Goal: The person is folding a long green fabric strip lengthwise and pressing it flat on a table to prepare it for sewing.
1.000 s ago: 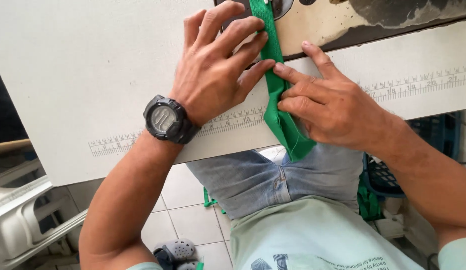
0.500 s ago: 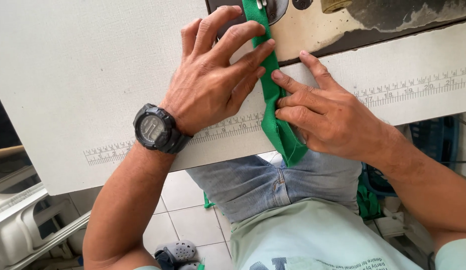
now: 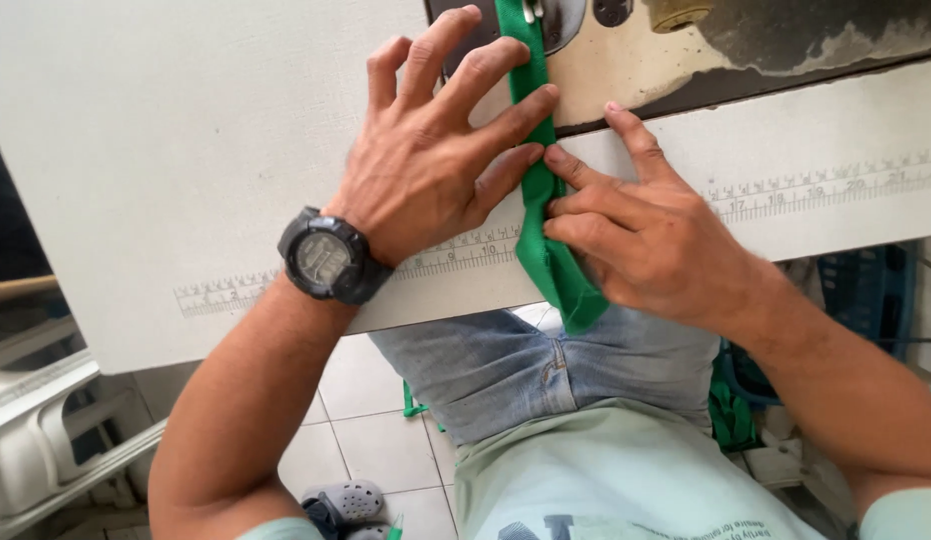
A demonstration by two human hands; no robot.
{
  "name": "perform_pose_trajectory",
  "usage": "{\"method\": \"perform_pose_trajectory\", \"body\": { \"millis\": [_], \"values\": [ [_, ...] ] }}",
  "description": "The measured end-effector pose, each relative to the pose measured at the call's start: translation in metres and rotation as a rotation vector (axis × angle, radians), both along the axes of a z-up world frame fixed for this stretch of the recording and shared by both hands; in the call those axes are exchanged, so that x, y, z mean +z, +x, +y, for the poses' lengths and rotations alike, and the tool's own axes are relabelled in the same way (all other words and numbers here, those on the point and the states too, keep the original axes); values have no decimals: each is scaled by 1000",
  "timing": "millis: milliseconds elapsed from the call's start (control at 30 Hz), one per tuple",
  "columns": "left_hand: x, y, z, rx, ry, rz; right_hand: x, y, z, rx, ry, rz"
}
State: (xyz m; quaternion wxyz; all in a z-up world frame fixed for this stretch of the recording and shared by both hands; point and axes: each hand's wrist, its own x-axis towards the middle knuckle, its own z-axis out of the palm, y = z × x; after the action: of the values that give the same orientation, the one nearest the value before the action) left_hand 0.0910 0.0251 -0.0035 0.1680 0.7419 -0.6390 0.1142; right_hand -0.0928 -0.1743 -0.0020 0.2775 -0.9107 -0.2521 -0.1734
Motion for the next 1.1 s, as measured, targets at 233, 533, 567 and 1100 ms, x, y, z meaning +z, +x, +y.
{"method": "perform_pose_trajectory", "body": {
  "millis": [233, 533, 567, 1100],
  "values": [
    [-8, 3, 1, -23, 3, -16, 0, 1, -3, -35, -38, -5],
    [-10, 1, 5, 34, -42, -39, 1, 2, -2, -15, -45, 6],
    [-11, 4, 5, 9, -58, -80, 1, 2, -3, -16, -30, 15],
    [-7, -3, 4, 37, -83, -19, 6, 3, -1, -7, -100, 21]
  ]
}}
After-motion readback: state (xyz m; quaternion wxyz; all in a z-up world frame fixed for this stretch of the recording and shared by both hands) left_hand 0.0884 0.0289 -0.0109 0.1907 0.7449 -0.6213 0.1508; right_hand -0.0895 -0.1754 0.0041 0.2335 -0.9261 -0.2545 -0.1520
